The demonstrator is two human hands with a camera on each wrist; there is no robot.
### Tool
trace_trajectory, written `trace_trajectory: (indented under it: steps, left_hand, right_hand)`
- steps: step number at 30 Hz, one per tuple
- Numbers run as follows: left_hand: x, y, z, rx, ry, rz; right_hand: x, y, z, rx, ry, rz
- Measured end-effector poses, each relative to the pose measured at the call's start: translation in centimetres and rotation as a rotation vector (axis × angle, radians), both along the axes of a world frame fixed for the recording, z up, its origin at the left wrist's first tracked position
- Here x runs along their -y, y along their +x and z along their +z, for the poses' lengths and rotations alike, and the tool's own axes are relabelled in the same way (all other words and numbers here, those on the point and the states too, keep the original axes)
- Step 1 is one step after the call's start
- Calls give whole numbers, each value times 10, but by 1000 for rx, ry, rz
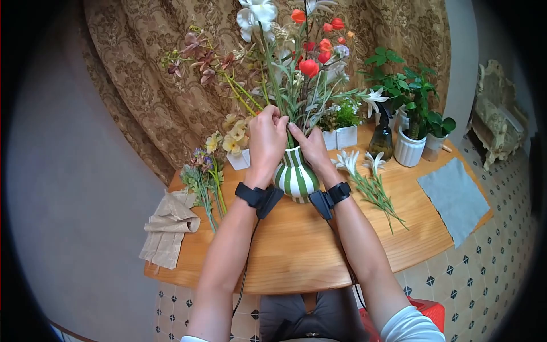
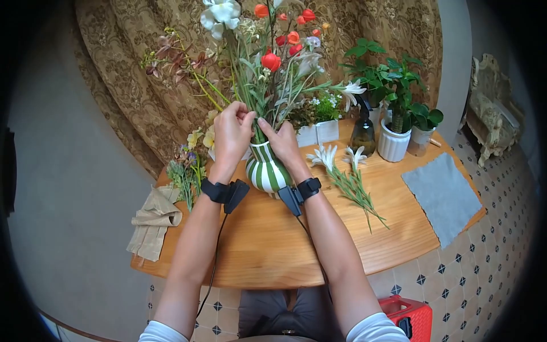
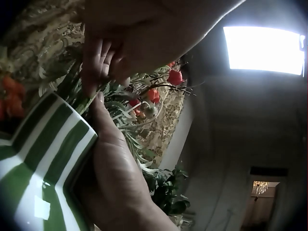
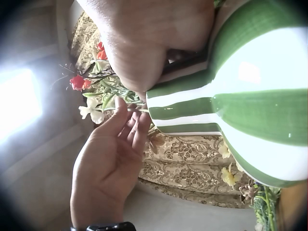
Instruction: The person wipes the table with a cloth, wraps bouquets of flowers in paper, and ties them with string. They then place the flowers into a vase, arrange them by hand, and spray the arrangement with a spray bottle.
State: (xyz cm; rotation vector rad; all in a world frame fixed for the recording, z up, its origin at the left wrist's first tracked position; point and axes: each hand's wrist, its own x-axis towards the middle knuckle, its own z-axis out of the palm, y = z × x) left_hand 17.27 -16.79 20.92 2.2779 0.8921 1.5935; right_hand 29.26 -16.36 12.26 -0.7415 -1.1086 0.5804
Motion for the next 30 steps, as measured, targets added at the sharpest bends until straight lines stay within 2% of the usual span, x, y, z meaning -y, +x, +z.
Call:
trace_trajectory:
  steps: [2,7,8,12,14,15,16,18,20,22,27,30]
  left_hand:
    - [25,0,14,-102,32,177]
    - [15,-4,16,-188,31,263]
    - [13,-5,15,-210,52,284]
    - [14,-1,10,-241,106,400]
    - [26,2,10,-254,133,451]
    - [29,3,11,-267,160,500]
    - [27,3,10,-268,162,501]
    - [21,0,5,-193,372,499]
    - [28,-1,10,-158,394,494]
    - [28,-3,14,-125,415,492]
    - [14,-7,18,-318,297,564]
    - [14,-6,7,-261,313,527]
  right_hand:
    - [0,1,-1,23,-31,-4]
    - [2,1,1,51,-36,-44]
    - [5,3,2,67,-126,-21]
    - [11,1,6,9,-130,90]
    - [8,-3,4,-51,54,133]
    - [6,-3,4,-51,56,134]
    - [4,-1,3,-6,36,71]
    - [0,2,-1,35,14,8]
    - [0,1,1,90,14,-85]
    - [10,1,8,88,-29,-81]
    - [12,-2,6,43,-36,-36]
    - [12,-1,6,30,-112,11]
